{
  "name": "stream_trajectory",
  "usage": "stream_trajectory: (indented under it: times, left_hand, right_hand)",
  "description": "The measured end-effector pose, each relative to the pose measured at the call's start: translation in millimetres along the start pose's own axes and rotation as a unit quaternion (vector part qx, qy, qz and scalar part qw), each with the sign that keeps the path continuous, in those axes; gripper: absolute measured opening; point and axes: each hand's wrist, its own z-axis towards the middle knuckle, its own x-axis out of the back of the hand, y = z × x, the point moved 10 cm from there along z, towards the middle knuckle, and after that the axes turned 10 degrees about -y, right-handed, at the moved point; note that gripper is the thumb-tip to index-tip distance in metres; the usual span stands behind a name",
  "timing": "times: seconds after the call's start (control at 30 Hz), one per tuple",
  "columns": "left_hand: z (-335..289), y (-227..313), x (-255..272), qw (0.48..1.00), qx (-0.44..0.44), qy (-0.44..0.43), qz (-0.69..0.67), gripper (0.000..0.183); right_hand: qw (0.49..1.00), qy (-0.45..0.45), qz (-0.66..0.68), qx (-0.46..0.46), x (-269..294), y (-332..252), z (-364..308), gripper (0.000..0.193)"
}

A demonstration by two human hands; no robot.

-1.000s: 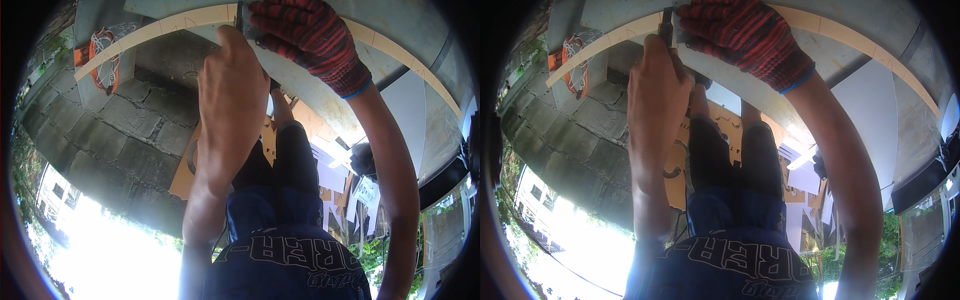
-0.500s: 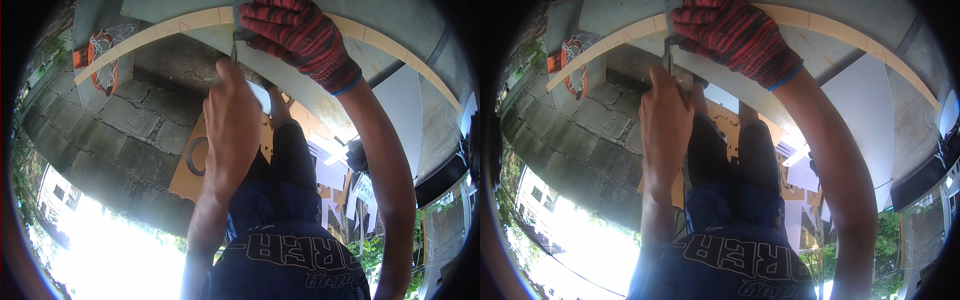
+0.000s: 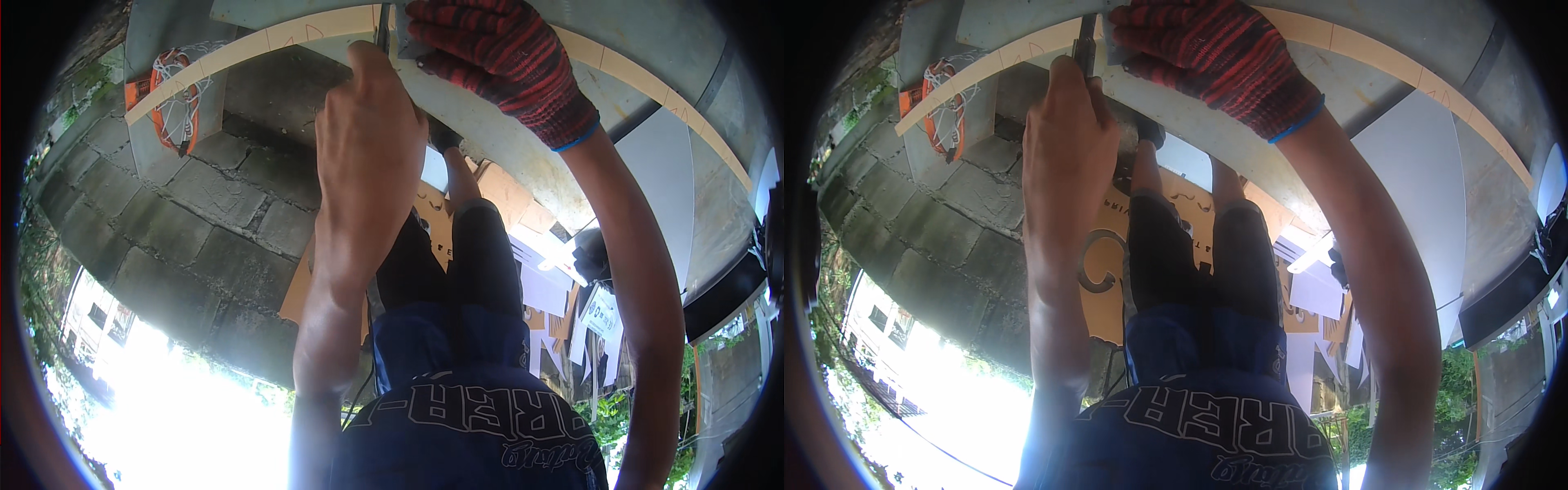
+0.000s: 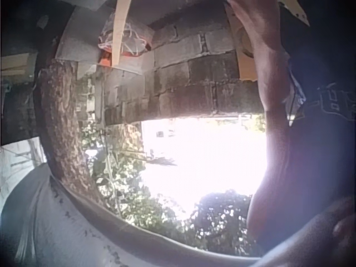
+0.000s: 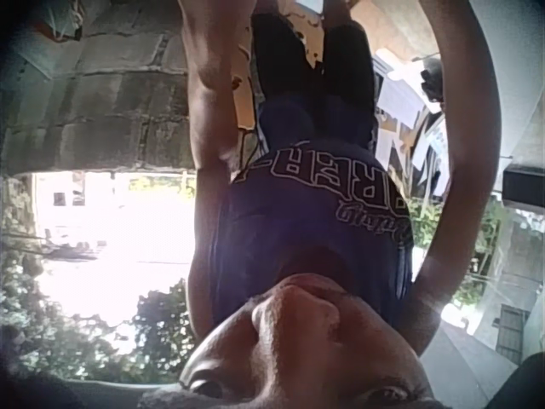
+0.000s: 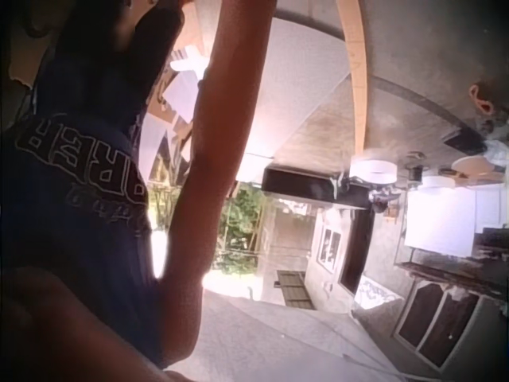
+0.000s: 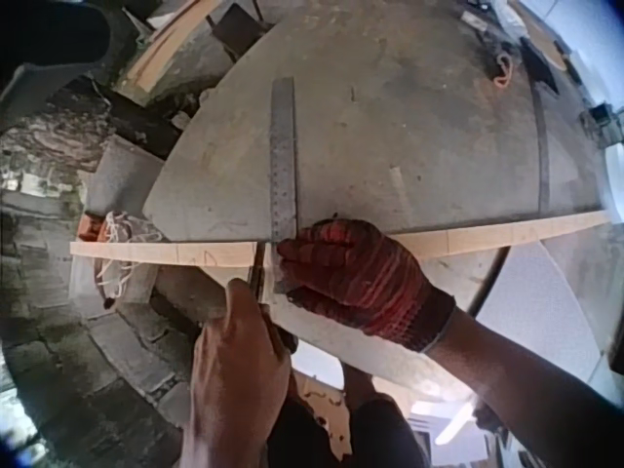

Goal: The recorder uses a utility knife to cut material and then positions wooden strips on a large frame with collaborators.

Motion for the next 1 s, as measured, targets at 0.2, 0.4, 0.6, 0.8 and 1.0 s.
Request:
stream_trajectory:
  times: [0.2, 0.4, 0.6, 0.8, 1.0]
  left_hand:
    - [6.4, 2.7, -0.4, 1.000, 0.004, -0.019, -0.020, 0.015]
    - [4.1, 7.8, 0.0, 1.000, 0.007, -0.022, -0.003, 0.014]
    - [3.6, 4.1, -2.8, 1.000, 0.002, -0.027, -0.003, 0.015]
    - [2.9, -0.7, 0.0, 0.999, 0.034, -0.024, -0.013, 0.016]
    - [2.3, 3.5, 0.0, 0.999, 0.019, -0.020, -0.016, 0.016]
  right_hand:
    - [1.000, 0.007, 0.013, 0.003, 1.8, 0.0, 1.6, 0.036]
    - [1.000, -0.005, 0.008, -0.007, -0.4, 1.2, 0.9, 0.037]
    - [1.000, 0.010, 0.002, 0.018, -2.9, 0.6, -2.9, 0.036]
    - [1.000, 0.003, 0.012, 0.001, -0.4, -0.3, -0.6, 0.034]
    - [1.000, -0.010, 0.010, -0.001, -1.6, 0.5, 1.5, 0.034]
